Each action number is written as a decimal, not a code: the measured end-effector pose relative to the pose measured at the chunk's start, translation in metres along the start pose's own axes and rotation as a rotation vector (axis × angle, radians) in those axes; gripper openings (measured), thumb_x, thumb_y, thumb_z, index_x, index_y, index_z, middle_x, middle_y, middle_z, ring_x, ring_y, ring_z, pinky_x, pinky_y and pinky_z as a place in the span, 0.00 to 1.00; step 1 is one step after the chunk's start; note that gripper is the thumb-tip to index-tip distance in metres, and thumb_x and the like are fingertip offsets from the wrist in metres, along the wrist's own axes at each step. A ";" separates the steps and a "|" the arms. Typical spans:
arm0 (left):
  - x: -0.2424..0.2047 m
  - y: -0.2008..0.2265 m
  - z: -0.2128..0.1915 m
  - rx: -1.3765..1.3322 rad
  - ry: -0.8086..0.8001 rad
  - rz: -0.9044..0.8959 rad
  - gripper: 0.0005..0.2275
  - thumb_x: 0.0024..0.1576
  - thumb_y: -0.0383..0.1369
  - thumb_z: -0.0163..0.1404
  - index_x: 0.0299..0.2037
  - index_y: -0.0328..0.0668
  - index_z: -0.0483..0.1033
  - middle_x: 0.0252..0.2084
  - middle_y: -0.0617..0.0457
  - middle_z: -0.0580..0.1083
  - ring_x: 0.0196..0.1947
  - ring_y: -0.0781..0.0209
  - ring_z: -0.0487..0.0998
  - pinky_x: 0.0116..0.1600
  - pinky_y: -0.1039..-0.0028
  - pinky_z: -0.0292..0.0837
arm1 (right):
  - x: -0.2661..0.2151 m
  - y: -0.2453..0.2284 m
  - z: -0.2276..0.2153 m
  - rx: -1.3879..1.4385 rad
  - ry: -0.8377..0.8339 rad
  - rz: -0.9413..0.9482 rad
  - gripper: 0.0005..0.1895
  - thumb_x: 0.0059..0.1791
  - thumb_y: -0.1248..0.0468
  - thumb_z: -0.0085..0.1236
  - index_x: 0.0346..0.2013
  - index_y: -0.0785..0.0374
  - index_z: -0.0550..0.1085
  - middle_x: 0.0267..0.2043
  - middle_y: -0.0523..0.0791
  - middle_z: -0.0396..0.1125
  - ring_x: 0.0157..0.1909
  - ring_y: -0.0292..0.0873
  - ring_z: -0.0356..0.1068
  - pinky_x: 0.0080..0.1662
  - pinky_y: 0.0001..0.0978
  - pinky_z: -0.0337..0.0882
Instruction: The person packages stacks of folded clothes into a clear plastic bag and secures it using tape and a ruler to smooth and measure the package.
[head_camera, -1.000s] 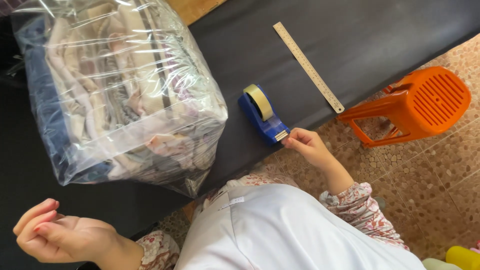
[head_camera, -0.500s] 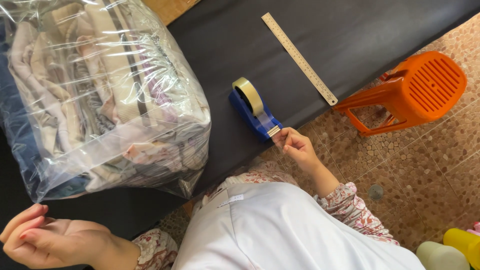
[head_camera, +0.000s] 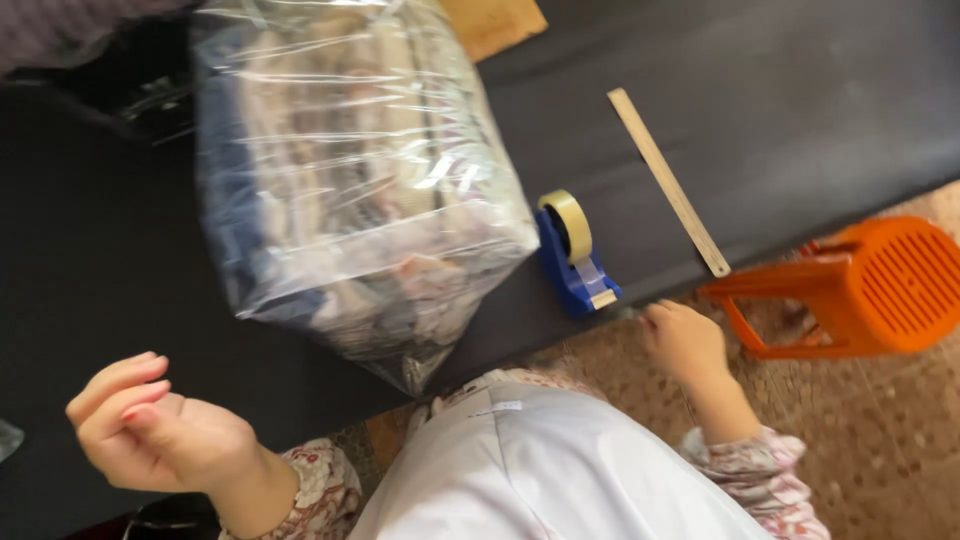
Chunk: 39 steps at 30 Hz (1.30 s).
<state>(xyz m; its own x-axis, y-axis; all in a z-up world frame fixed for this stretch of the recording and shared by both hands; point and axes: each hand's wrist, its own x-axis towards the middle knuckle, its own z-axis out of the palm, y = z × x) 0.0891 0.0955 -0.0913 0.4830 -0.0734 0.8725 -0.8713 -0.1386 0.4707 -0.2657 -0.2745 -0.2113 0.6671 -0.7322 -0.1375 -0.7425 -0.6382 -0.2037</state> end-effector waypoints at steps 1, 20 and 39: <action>0.005 0.006 -0.004 0.011 0.015 0.002 0.15 0.76 0.38 0.42 0.42 0.30 0.64 0.43 0.42 0.70 0.40 0.57 0.75 0.46 0.75 0.71 | 0.004 0.011 -0.004 -0.004 0.006 -0.018 0.12 0.51 0.54 0.54 0.36 0.57 0.79 0.38 0.47 0.73 0.41 0.55 0.74 0.41 0.47 0.72; 0.092 0.105 0.069 0.365 -0.737 0.448 0.21 0.58 0.45 0.57 0.53 0.36 0.79 0.56 0.45 0.77 0.58 0.54 0.76 0.65 0.58 0.63 | 0.119 -0.242 -0.267 0.562 -0.772 -0.643 0.14 0.51 0.59 0.51 0.31 0.67 0.78 0.24 0.42 0.73 0.27 0.34 0.73 0.30 0.28 0.72; 0.086 0.111 0.086 0.410 -0.672 0.313 0.33 0.58 0.61 0.50 0.61 0.42 0.78 0.48 0.44 0.77 0.51 0.52 0.76 0.62 0.54 0.65 | 0.144 -0.269 -0.263 0.438 -1.050 -0.380 0.15 0.51 0.59 0.50 0.28 0.67 0.75 0.17 0.44 0.71 0.19 0.35 0.73 0.23 0.28 0.71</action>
<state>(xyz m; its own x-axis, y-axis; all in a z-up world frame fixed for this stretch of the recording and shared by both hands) 0.0415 -0.0113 0.0241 0.2864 -0.7219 0.6299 -0.9358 -0.3517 0.0225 0.0142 -0.2708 0.0782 0.7145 0.1666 -0.6795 -0.5394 -0.4874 -0.6867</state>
